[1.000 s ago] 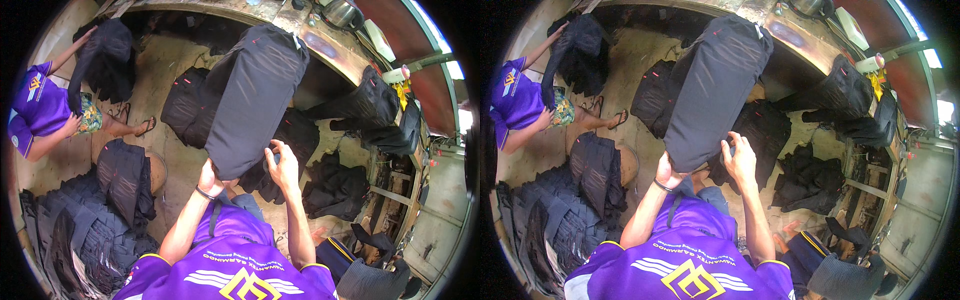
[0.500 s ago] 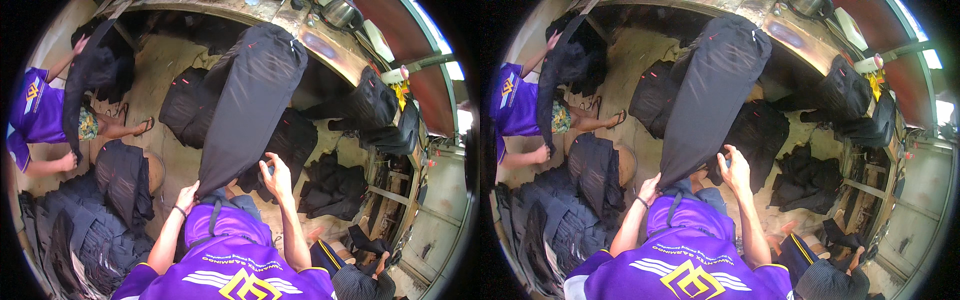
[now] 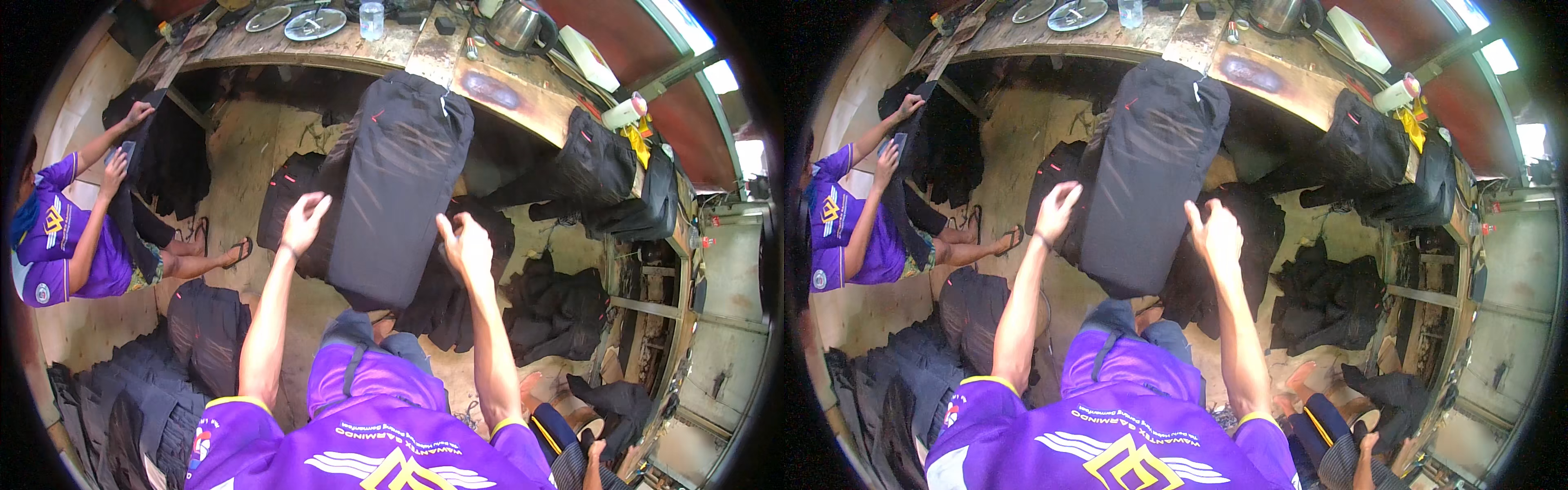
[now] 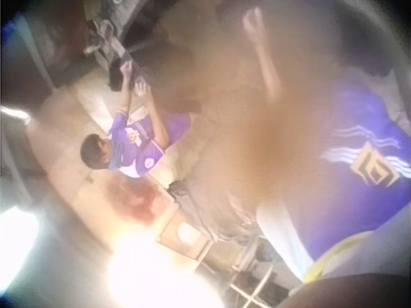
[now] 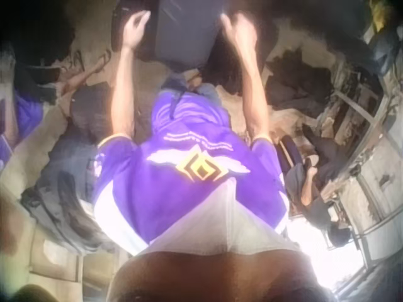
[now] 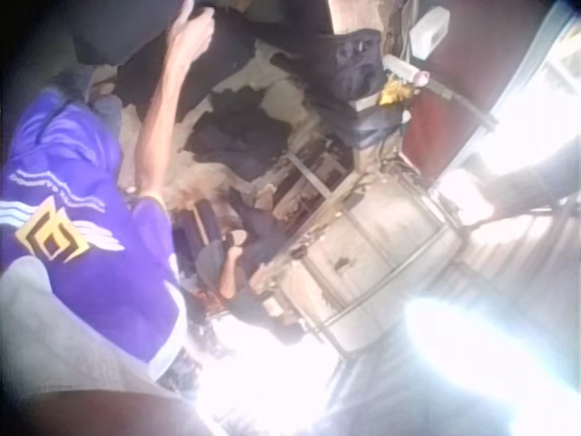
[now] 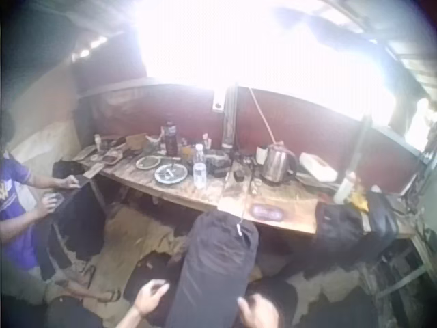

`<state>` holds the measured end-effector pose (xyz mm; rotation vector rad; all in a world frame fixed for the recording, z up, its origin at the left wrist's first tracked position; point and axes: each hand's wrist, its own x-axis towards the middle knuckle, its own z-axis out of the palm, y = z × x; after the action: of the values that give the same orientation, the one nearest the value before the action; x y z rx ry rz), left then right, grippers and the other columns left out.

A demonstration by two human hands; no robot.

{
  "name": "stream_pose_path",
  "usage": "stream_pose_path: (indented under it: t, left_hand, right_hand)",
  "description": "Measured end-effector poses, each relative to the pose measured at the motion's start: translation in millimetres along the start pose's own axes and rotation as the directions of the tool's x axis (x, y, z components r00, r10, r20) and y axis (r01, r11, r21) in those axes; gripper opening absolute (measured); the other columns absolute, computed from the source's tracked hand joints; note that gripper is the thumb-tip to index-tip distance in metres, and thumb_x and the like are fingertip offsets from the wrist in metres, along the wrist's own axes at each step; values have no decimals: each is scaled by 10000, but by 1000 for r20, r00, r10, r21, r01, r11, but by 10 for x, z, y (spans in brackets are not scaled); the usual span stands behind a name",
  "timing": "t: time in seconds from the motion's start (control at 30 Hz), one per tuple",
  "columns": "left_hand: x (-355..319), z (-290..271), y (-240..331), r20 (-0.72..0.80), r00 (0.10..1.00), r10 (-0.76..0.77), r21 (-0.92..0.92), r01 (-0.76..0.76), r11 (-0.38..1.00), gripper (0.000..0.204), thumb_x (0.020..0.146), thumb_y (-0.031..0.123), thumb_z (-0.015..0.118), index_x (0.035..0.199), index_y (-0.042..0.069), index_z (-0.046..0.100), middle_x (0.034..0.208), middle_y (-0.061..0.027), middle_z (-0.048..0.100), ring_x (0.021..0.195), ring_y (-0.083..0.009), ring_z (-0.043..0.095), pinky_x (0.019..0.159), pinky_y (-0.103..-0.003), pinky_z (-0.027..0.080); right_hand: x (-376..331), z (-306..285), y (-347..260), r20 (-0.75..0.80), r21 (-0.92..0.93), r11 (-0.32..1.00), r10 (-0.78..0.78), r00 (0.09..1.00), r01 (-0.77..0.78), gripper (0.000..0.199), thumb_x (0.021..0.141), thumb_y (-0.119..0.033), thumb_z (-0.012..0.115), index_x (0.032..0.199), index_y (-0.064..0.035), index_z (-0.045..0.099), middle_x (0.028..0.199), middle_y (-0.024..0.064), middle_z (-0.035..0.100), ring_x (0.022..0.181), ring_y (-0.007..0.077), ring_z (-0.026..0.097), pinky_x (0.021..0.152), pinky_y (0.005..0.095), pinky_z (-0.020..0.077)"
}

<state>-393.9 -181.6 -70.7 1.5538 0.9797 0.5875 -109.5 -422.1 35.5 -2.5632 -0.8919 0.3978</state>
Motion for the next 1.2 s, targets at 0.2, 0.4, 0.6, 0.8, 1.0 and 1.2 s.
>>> stream_pose_path:
  t: [0.2,0.4,0.6,0.8,1.0,1.2]
  left_hand:
    - [1442,660,602,413,756,-507,-72,582,810,1010,839,666,847,1425,-116,591,1343,-197,715,1195,-308,712,1042,-421,571]
    - [1864,1091,686,-100,967,-233,403,253,879,1070,638,666,974,1328,-97,677,1302,-255,744,1184,-317,742,1046,-409,577]
    - [2369,1188,1100,-70,957,-281,399,285,872,1163,609,827,882,1325,-71,697,1347,-269,724,1254,-367,713,1080,-454,558]
    - [2413,879,1770,120,960,-253,942,-29,335,1013,803,927,637,1237,22,766,1232,-212,780,1144,-348,764,953,-468,612]
    - [2491,1796,2012,618,405,674,401,-900,172,511,962,464,720,1264,56,661,1298,-143,714,1292,-340,645,1175,-519,460]
    - [2710,2170,2406,765,578,-284,524,-815,-246,902,900,796,631,1442,77,684,1475,-142,679,1501,-360,497,1274,-640,227]
  right_hand:
    - [1191,53,-208,70,-243,970,23,997,-5,887,921,-862,560,1029,-8,776,1011,257,785,1015,434,771,905,516,608]
    - [1569,202,43,143,-95,989,129,981,-116,729,1001,-753,567,1049,-68,813,1145,213,730,1075,432,726,961,531,550]
    - [2009,195,96,13,-69,998,14,1000,-13,677,1026,-707,566,1020,-90,846,1233,210,719,1080,439,739,965,534,569]
    - [1672,-339,-390,43,-35,985,170,985,-168,651,972,-665,689,1003,-29,826,1026,255,786,1015,417,766,912,492,585]
    - [255,47,-1067,-200,-35,969,-247,948,245,575,873,-570,836,1146,-73,742,1077,145,707,1000,333,684,856,484,537]
    - [-213,584,-946,-288,-228,921,-375,881,317,752,841,-497,867,1429,-88,639,1211,127,626,1137,305,603,981,499,472]
